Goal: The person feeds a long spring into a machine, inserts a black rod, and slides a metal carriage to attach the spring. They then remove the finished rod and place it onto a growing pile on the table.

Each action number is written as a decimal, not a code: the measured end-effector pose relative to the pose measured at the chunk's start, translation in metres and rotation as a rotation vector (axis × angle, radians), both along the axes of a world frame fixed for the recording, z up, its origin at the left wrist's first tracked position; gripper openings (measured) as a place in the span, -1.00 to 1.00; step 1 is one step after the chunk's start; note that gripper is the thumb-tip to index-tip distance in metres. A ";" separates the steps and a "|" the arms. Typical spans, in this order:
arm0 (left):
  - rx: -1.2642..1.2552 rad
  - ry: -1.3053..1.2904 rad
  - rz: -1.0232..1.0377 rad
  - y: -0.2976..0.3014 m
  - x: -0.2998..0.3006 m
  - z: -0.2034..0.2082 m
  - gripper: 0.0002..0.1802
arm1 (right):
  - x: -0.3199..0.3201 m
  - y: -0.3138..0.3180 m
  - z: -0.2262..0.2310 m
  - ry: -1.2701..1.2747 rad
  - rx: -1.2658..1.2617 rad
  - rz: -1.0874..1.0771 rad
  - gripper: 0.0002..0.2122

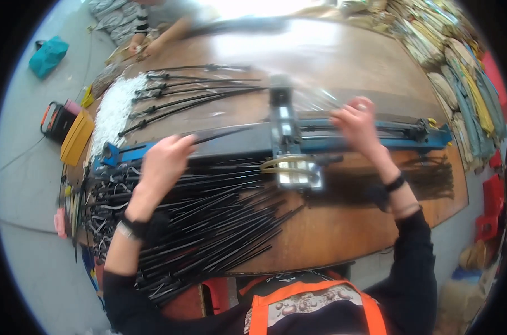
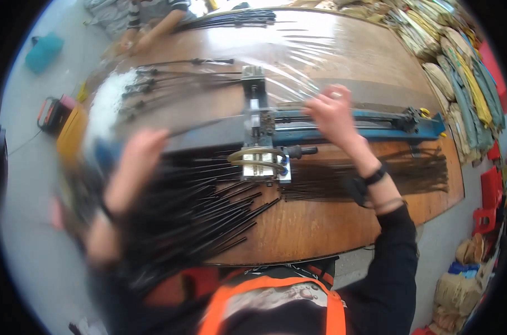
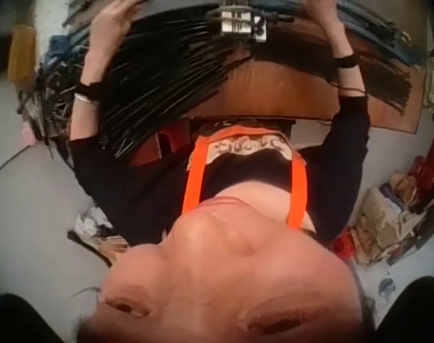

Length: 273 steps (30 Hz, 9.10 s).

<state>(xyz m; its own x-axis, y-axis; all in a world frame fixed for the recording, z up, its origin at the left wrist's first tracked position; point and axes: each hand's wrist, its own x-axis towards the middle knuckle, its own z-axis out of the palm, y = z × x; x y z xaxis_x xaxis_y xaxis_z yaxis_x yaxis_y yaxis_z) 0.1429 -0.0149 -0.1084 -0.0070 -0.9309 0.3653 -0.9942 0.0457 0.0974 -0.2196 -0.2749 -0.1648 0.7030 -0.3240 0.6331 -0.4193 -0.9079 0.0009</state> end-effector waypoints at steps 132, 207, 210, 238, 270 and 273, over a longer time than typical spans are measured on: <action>0.159 -0.226 -0.585 -0.124 -0.240 0.045 -0.54 | -0.142 0.050 -0.040 -0.330 0.230 -0.428 -0.55; -0.148 0.230 -0.296 -0.115 -0.058 -0.048 -0.78 | -0.069 0.001 0.000 -0.081 0.117 -0.146 -0.98; -0.090 0.226 -0.261 -0.116 -0.050 -0.048 -0.79 | -0.056 0.010 0.011 -0.077 0.082 -0.154 -0.82; -0.184 -0.217 -0.290 -0.131 -0.008 -0.039 -0.84 | -0.044 0.145 -0.038 0.131 0.357 0.084 -0.77; 0.230 0.028 -0.215 0.028 -0.081 -0.030 -0.79 | -0.005 0.134 -0.042 -0.173 1.149 0.046 -0.83; 0.202 0.016 -0.273 0.019 -0.092 -0.040 -0.68 | -0.013 0.133 -0.061 -0.397 1.277 -0.034 -0.84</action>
